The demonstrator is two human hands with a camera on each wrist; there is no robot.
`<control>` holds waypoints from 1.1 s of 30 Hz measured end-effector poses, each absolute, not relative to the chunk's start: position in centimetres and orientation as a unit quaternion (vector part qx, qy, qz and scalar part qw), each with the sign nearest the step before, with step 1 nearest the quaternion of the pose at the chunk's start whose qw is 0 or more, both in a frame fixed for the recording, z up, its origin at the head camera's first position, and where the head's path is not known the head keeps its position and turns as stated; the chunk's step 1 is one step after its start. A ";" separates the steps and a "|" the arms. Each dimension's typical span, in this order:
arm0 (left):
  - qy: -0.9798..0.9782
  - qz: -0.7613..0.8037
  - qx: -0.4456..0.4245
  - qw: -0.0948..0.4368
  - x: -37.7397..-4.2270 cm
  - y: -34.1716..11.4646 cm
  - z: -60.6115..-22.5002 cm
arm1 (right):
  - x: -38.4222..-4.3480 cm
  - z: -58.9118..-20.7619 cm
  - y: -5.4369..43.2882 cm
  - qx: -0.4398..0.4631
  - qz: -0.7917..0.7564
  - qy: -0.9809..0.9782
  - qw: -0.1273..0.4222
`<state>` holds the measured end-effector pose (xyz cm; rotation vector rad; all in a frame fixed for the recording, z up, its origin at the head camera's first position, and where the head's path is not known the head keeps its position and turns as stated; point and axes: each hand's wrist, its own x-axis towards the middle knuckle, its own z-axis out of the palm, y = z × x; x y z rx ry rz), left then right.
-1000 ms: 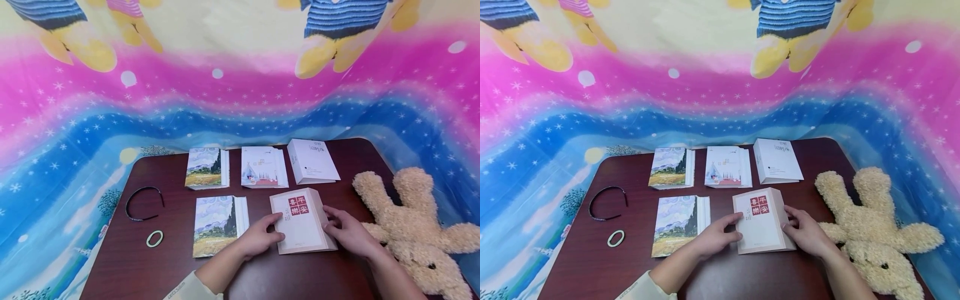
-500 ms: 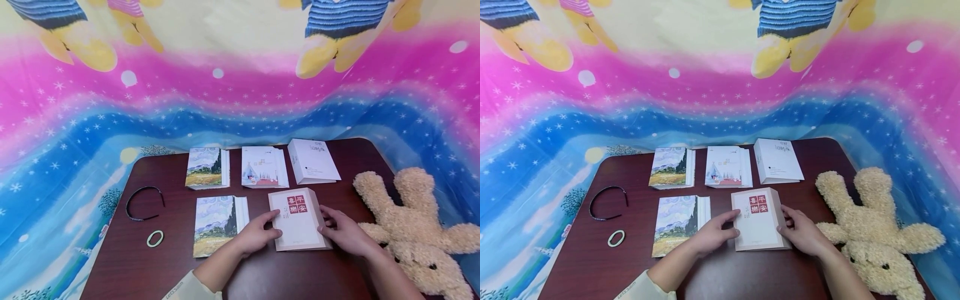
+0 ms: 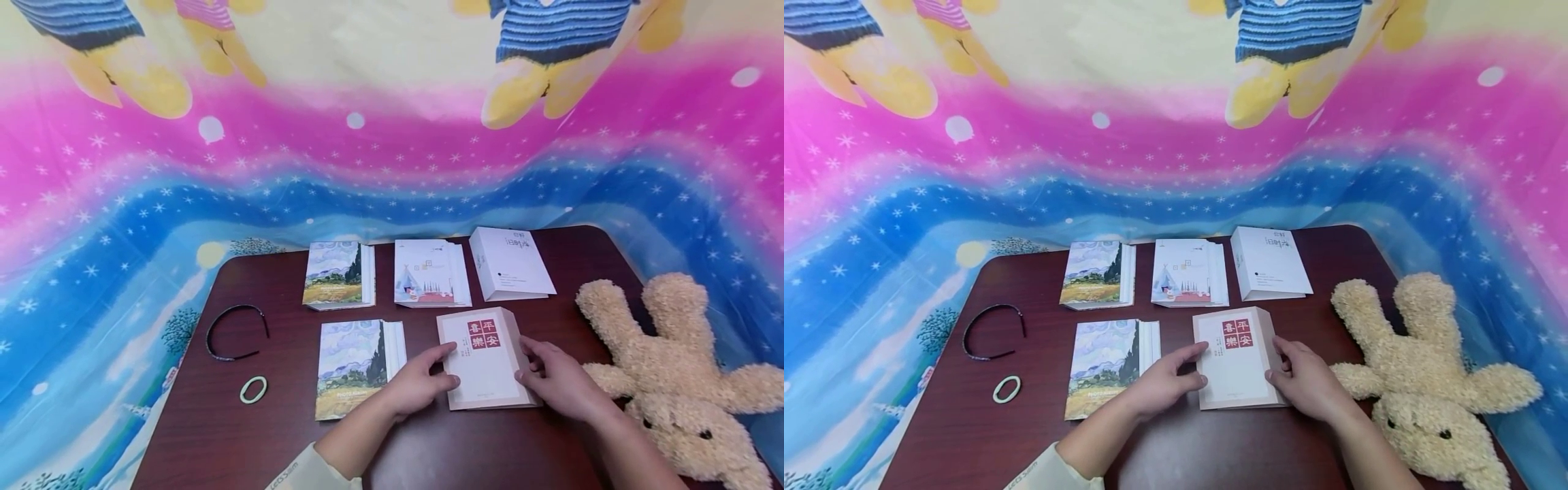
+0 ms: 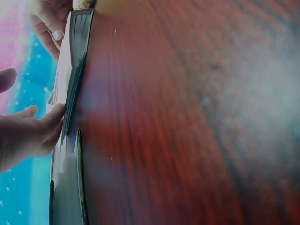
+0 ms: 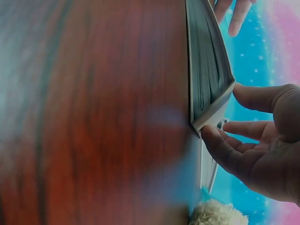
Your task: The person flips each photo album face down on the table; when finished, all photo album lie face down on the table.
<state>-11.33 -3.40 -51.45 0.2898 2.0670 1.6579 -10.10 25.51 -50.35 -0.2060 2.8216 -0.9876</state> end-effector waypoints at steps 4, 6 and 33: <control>0.752 0.608 0.100 0.234 -11.3 -3.7 -51.3 | -10.1 -50.1 25.1 -0.068 -0.326 0.941 0.064; 0.749 0.612 0.099 0.233 -11.3 -3.8 -51.3 | -10.1 -50.0 24.8 -0.069 -0.328 0.940 0.056; 0.758 0.619 0.096 0.182 -11.6 -7.3 -50.6 | -11.6 -49.6 19.2 -0.101 -0.401 0.909 0.053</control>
